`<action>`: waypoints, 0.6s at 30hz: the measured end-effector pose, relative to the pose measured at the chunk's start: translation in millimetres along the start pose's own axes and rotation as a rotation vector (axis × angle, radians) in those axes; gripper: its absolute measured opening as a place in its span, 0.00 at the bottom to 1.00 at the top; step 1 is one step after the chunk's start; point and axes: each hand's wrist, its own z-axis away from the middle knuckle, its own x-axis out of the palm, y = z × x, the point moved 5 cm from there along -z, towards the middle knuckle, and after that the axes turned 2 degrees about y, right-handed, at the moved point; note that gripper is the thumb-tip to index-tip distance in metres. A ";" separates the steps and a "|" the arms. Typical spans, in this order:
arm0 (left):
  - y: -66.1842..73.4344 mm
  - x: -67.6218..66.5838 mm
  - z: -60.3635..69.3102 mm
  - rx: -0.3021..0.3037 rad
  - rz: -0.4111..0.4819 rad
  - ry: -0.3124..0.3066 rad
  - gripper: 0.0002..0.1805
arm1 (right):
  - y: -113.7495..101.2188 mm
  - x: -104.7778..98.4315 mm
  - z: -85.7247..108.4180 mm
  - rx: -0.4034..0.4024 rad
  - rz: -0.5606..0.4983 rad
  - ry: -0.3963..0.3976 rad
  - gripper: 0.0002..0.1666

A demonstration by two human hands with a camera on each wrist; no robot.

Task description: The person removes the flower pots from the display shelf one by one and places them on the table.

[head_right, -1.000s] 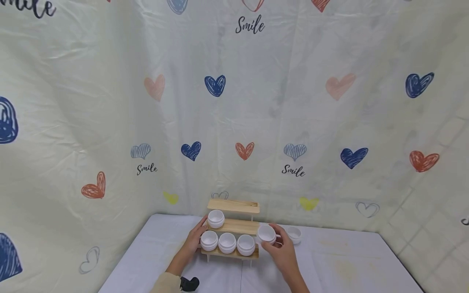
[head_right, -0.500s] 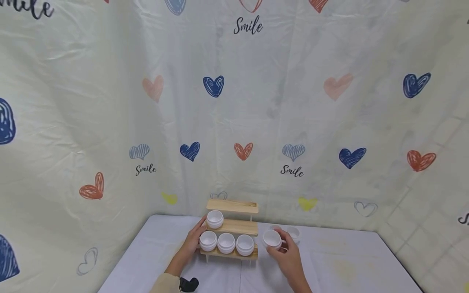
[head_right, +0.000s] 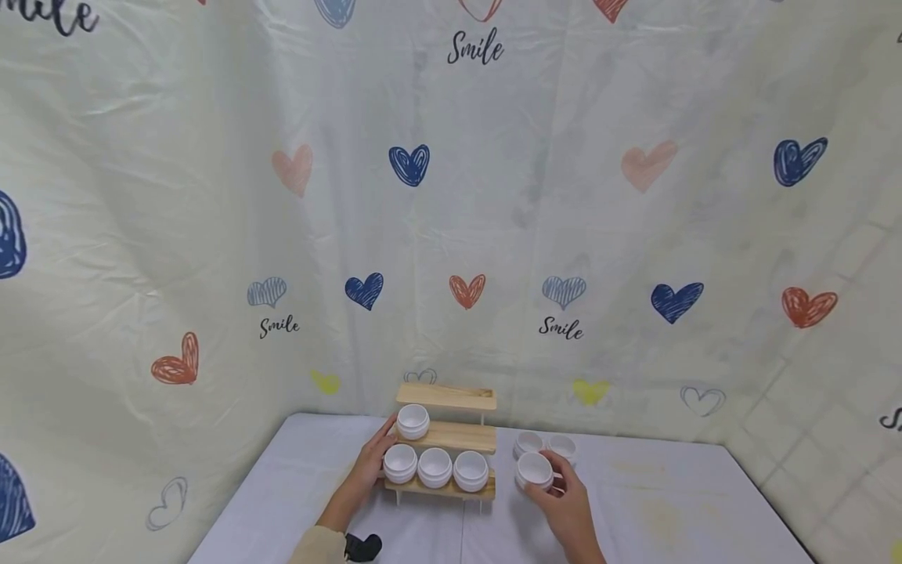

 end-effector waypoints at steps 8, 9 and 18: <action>-0.6 0.1 -0.7 0.004 0.000 0.008 0.31 | 4.7 -5.9 1.2 0.024 0.001 0.008 0.39; -0.5 0.2 -0.9 0.007 -0.001 0.008 0.31 | 5.3 -6.7 1.3 0.019 -0.004 0.013 0.39; 0.9 0.3 -0.5 0.010 0.005 0.011 0.31 | 10.4 -13.2 2.1 0.004 -0.002 0.035 0.41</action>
